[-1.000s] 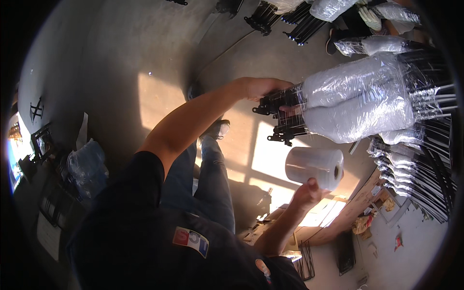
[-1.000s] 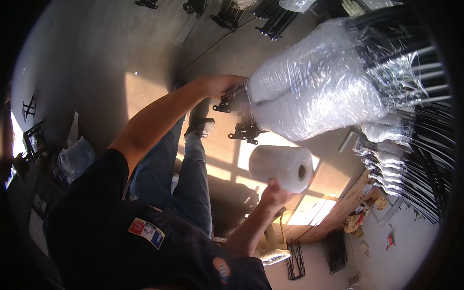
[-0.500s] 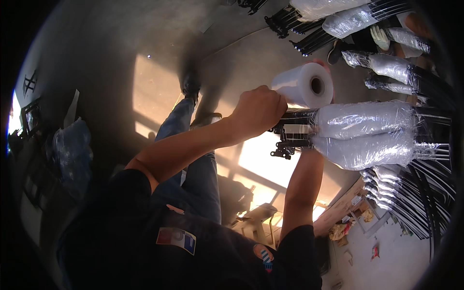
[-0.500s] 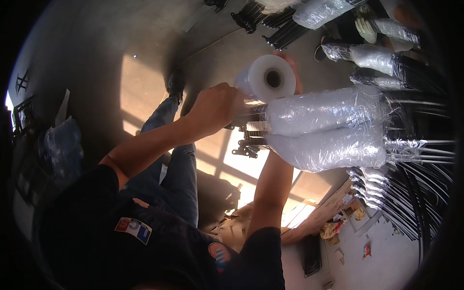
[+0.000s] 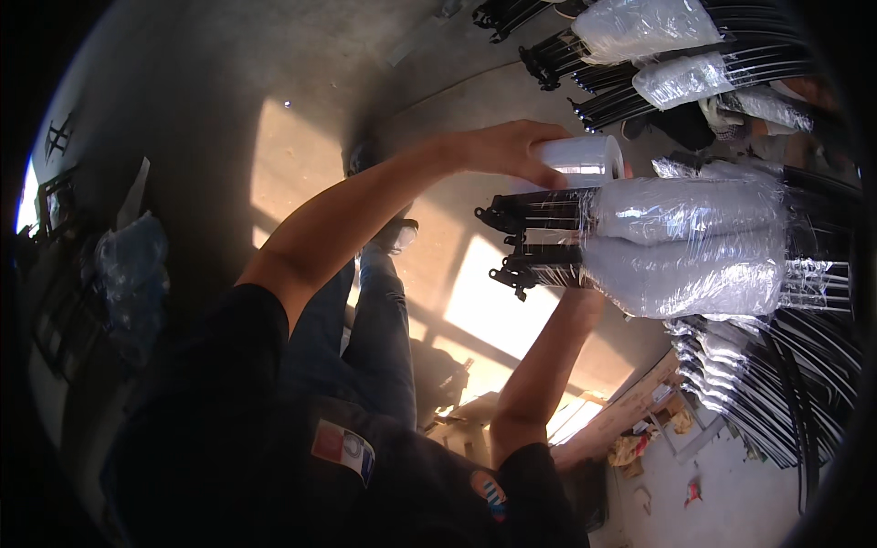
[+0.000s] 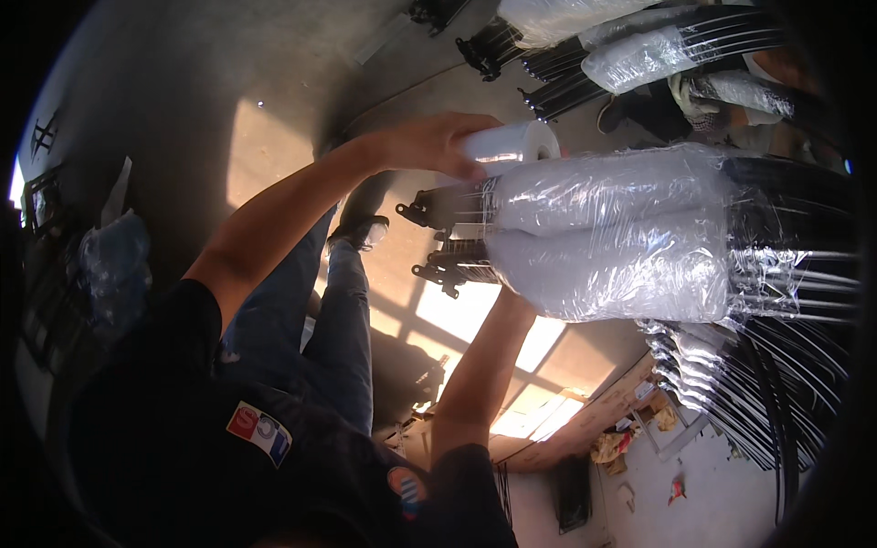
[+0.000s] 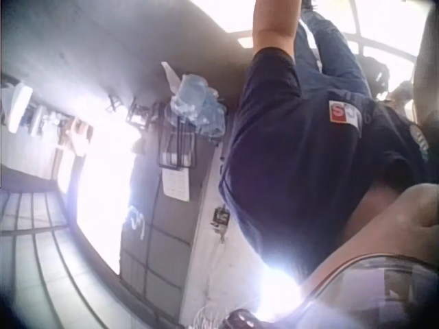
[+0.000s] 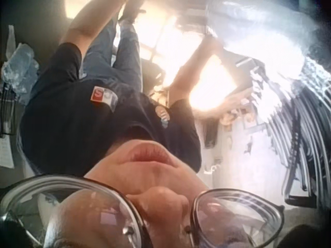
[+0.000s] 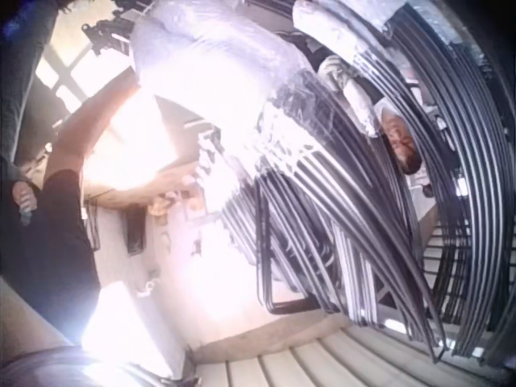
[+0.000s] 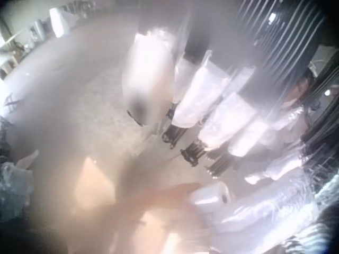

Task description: The person wraps the ends of black metal bars with clear plastic film, handling one bar at a time while they hang from a rack.

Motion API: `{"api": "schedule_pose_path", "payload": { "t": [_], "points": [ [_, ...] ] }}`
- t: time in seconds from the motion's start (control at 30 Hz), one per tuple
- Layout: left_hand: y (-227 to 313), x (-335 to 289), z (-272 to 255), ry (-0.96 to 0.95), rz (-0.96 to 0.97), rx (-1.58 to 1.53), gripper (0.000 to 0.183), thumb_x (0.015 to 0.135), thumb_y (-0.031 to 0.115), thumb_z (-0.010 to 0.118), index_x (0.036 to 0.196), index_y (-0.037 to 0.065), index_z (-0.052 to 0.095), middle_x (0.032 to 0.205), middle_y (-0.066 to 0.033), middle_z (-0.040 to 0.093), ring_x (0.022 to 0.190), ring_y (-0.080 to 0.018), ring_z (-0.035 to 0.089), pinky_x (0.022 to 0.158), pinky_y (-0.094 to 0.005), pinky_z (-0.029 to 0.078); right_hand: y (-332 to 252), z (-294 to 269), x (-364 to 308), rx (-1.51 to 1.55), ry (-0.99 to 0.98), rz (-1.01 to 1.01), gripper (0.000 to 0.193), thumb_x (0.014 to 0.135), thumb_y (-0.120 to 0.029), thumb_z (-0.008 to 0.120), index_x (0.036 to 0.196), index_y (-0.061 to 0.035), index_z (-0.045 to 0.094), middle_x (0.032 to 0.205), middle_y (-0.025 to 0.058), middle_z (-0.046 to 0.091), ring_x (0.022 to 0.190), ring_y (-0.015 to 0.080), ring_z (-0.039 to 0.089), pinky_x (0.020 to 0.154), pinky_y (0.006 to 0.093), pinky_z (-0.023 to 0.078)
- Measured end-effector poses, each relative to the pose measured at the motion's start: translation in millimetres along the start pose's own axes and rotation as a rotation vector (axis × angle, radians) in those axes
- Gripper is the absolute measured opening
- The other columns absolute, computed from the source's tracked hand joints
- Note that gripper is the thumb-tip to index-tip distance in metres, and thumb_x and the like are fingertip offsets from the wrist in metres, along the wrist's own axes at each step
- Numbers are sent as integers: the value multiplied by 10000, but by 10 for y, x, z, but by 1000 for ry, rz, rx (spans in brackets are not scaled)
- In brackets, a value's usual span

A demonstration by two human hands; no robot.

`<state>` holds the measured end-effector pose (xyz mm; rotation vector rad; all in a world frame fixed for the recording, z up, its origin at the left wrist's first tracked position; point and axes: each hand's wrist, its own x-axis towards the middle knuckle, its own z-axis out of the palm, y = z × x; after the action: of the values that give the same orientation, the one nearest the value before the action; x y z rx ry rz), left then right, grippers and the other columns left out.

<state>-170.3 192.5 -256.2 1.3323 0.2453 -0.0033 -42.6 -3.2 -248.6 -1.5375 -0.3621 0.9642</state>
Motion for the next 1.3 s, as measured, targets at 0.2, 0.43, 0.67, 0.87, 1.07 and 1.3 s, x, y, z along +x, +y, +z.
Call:
{"api": "schedule_pose_path", "payload": {
  "t": [0.2,0.43,0.67,0.87,1.07,1.3],
  "points": [
    [77,68,69,-24,181,381,684,609,332,732,1121,-38,468,1043,-165,544,950,-240,547,796,-304,442,-188,562,-787,261,341,-81,594,730,-280,664,1181,6,405,1082,132,504,946,232,520,813,357,457],
    [146,-22,39,152,38,283,757,553,224,756,1178,5,390,1068,-148,508,988,-248,513,850,-338,411,-246,809,-829,45,263,-223,562,653,-139,727,1104,63,460,985,142,559,842,220,562,788,337,472],
    [123,-290,-209,224,122,158,792,513,267,788,1151,-7,406,1039,-155,524,969,-244,530,832,-328,426,-93,516,-788,68,294,-295,309,698,32,578,1003,61,546,937,129,601,853,208,581,787,349,480],
    [37,-1004,187,351,261,182,920,495,168,822,1250,42,312,1159,-108,438,1084,-209,452,894,-346,393,-132,621,-682,-306,461,-267,259,781,-20,557,1028,54,532,942,127,597,865,199,573,774,317,478],
    [65,-1152,838,396,108,87,853,560,111,772,1278,62,315,1248,-132,363,1147,-296,395,959,-363,341,2,1008,-1210,-308,221,-255,829,585,-299,769,1229,28,360,1123,125,457,1043,228,469,851,328,419],
    [168,-1139,718,155,112,-12,465,777,142,586,1213,57,450,1235,-135,458,1160,-258,432,938,-318,358,-84,782,-1206,95,194,-101,878,486,-245,815,1194,-6,354,1050,77,498,970,188,497,829,322,413]
  ]
}}
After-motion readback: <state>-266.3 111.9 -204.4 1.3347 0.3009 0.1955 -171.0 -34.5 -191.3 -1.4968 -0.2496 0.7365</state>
